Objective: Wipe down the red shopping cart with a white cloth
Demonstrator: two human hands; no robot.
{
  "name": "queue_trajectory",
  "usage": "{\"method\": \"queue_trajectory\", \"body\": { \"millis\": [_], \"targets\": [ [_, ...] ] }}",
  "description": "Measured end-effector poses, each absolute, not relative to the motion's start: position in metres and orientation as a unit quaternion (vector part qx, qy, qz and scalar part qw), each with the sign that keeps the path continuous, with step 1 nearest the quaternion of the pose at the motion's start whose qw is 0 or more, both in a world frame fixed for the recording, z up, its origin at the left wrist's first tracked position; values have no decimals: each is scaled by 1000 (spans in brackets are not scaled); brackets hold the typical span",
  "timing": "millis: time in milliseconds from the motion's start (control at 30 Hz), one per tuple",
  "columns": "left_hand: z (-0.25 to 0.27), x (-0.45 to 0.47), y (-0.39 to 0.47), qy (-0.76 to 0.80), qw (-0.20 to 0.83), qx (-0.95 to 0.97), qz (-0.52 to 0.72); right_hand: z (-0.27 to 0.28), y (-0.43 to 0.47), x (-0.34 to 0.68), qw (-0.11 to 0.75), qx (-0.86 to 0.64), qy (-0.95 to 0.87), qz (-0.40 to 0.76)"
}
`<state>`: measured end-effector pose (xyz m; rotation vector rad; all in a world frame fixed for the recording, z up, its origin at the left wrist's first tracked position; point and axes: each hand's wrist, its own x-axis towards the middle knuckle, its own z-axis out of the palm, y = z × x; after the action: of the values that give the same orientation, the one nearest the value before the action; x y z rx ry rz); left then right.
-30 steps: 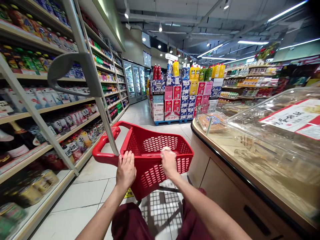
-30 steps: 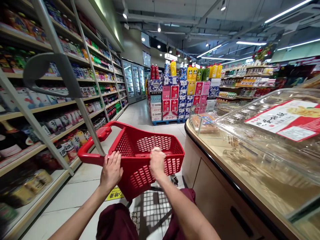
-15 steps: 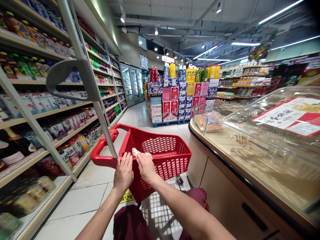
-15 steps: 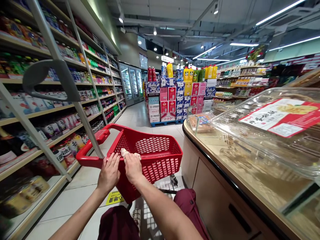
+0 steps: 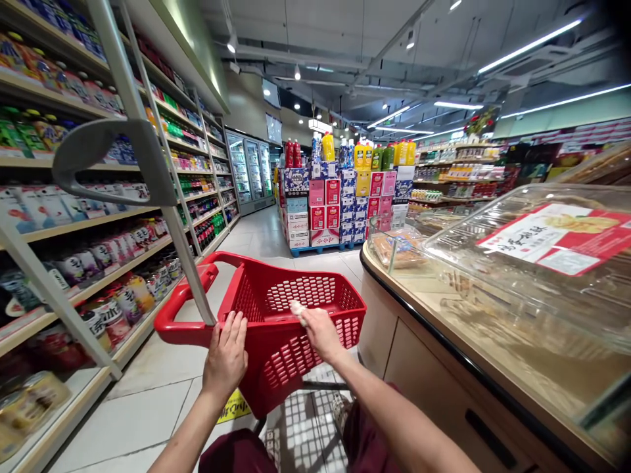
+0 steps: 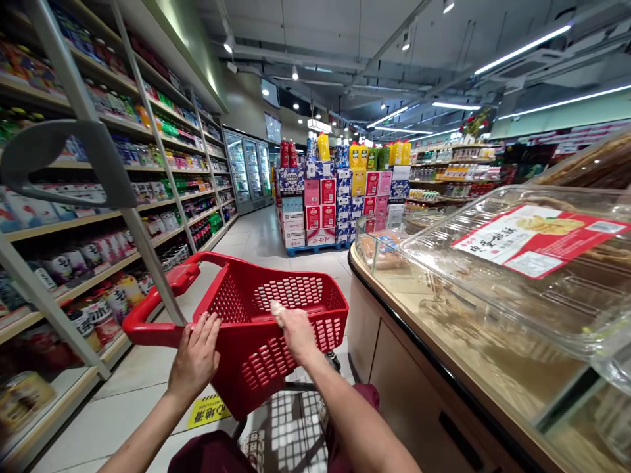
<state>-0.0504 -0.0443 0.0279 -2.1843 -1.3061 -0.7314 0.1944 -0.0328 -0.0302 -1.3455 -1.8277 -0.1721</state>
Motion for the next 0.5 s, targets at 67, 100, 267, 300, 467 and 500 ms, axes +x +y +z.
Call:
{"method": "queue_trajectory", "body": {
  "millis": [67, 100, 267, 300, 467, 500],
  "targets": [
    [27, -52, -41, -478, 247, -796, -279, -27, -37, 216, 421, -593, -685, -47],
    [26, -54, -40, -478, 251, -792, -286, -24, -39, 227, 425, -619, -660, -34],
    [17, -64, -32, -448, 283, -784, -325, 1, -35, 251, 480, -599, -620, 163],
    [15, -66, -30, -439, 291, -783, -332, 8, -31, 253, 473, -590, -613, 227],
    [9, -69, -24, -418, 316, -775, -353, 14, -12, 257, 384, -686, -556, 270],
    [9, -68, -24, -418, 319, -772, -355, 9, -10, 253, 398, -694, -554, 230]
  ]
}}
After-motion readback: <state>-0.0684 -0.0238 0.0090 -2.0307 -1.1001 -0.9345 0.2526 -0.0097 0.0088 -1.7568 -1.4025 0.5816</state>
